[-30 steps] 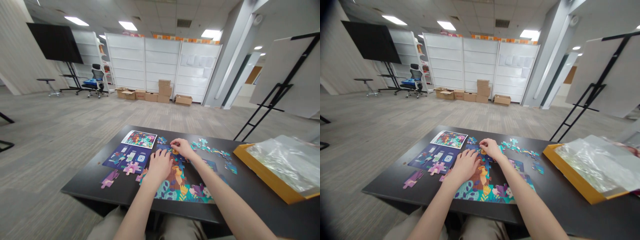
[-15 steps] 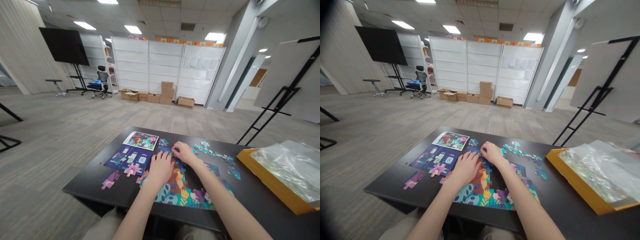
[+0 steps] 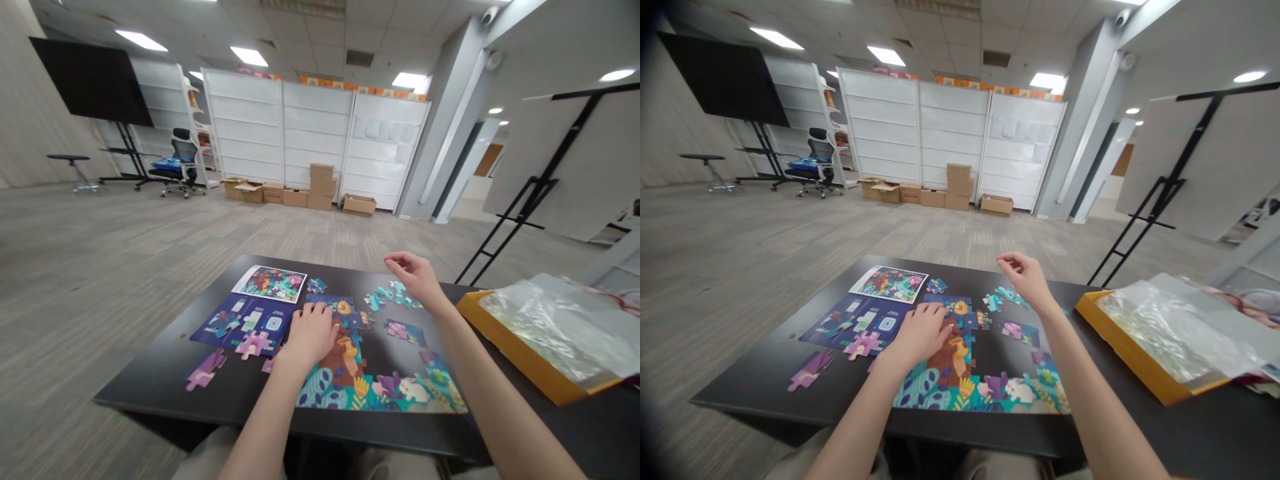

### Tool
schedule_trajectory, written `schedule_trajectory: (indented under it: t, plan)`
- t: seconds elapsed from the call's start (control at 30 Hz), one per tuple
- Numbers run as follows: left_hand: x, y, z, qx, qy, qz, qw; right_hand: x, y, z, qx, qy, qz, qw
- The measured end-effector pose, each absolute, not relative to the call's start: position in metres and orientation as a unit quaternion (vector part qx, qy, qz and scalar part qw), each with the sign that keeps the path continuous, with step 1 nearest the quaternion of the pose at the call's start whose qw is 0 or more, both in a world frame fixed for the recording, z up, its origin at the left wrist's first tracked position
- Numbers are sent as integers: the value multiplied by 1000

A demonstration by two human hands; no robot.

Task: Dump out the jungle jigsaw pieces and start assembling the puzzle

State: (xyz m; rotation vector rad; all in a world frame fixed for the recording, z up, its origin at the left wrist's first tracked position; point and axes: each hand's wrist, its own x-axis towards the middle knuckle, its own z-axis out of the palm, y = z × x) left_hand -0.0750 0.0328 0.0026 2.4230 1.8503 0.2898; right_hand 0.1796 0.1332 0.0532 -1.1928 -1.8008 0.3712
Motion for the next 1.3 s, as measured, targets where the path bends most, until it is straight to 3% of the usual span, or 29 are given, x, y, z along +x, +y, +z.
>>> schedule_trajectory:
  t: [0.23, 0.53, 1.03, 1.3]
  plan:
    - [-71, 33, 5, 784, 614, 90, 30, 233, 117, 11, -543, -780, 127, 285]
    - [-71, 33, -2, 784, 615, 86, 13, 246, 94, 16, -540, -800, 253, 71]
    - [-66, 28, -13, 780, 618, 95, -29, 231, 85, 24, -504, -830, 238, 8]
    - [-65, 25, -12, 778, 621, 89, -31, 226, 85, 22, -491, -816, 296, 71]
